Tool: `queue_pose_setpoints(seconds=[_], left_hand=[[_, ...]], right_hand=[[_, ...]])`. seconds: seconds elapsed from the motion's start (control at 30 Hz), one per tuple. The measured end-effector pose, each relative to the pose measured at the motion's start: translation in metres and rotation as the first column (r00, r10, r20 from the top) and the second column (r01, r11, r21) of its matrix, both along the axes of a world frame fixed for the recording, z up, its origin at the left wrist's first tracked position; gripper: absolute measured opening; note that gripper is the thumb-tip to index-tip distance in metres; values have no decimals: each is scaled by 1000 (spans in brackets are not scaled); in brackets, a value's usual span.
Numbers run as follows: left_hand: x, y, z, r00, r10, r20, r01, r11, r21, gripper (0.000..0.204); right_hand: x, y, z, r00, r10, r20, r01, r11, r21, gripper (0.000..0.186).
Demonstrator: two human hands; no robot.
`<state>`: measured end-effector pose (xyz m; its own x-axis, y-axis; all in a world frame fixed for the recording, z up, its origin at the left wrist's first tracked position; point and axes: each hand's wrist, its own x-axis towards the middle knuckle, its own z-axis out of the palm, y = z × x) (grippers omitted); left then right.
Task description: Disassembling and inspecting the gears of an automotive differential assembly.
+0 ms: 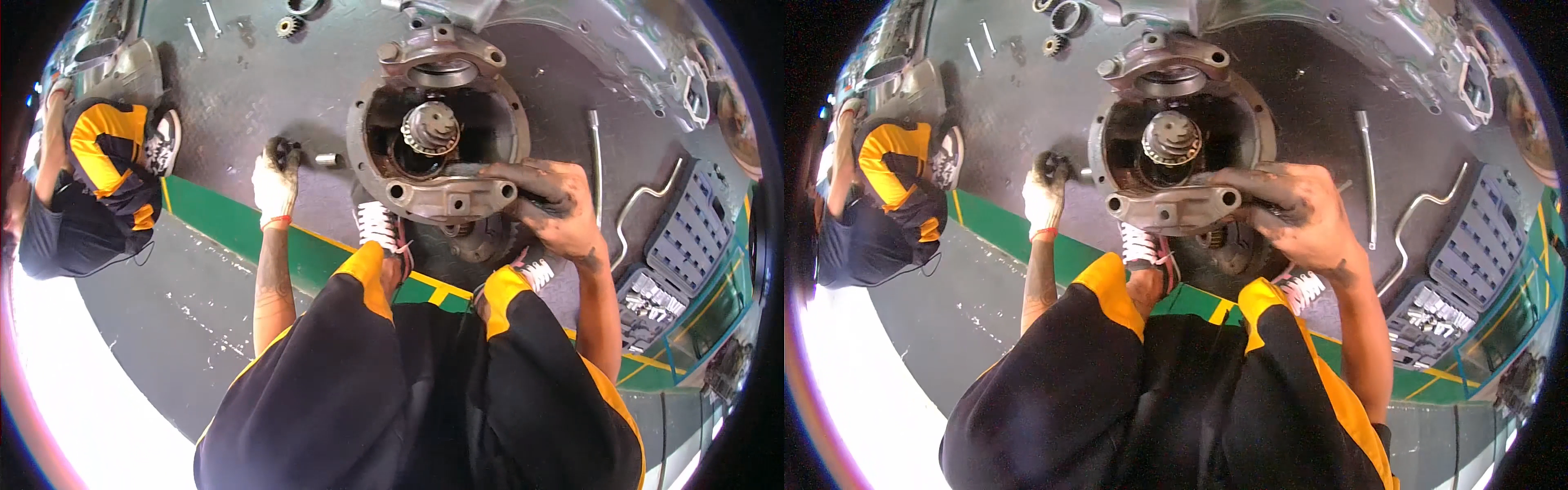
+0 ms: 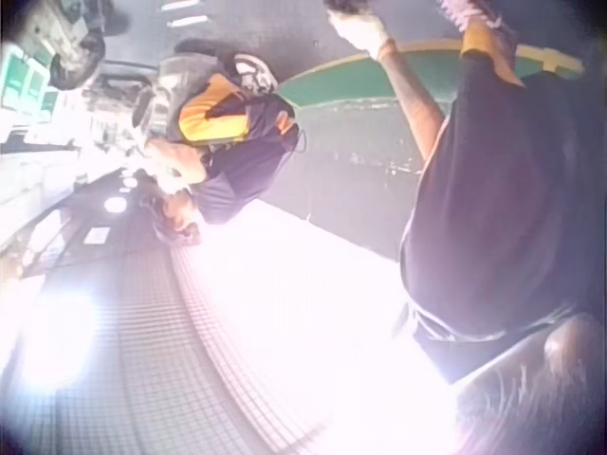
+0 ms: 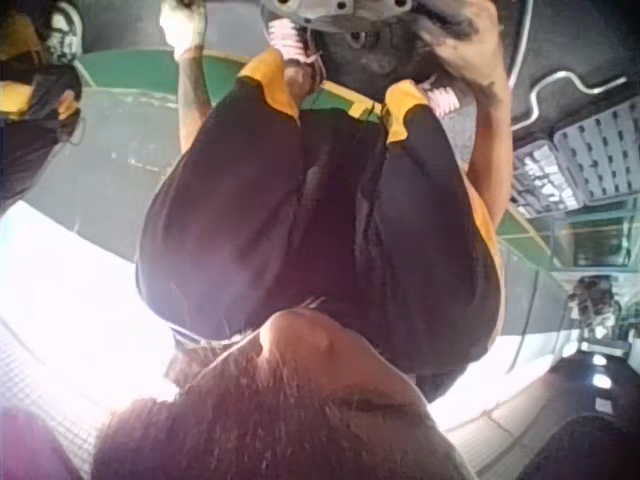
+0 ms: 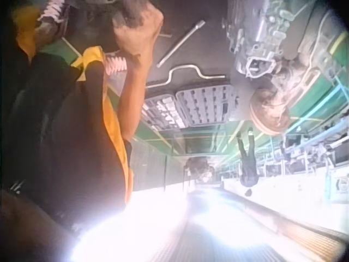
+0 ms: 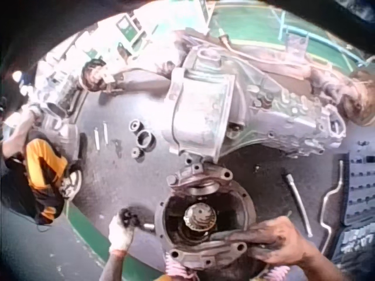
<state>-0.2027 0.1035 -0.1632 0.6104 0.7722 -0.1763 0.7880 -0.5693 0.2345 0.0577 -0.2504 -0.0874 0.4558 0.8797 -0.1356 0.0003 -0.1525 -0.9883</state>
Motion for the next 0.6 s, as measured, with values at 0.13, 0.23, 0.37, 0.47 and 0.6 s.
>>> queue_pose_setpoints(seconds=[0.13,0.23,0.37,0.47,0.6], left_hand=[[-24,18,-36,994,-60,95,57,998,32,21],[39,-12,29,877,41,479,115,949,-292,33],[110,-78,140,707,171,686,437,657,-614,53],[134,-99,151,611,-118,783,694,554,-459,57],[133,-102,144,631,-170,757,706,530,-470,36]], right_hand=[[6,5,-2,996,58,68,-59,998,4,46],[4,3,-3,994,54,91,-53,999,-8,44],[8,4,4,994,67,86,-63,997,-50,45],[8,-3,-2,994,43,105,-42,999,-9,46],[12,-1,-1,990,52,135,-51,999,-11,44]])
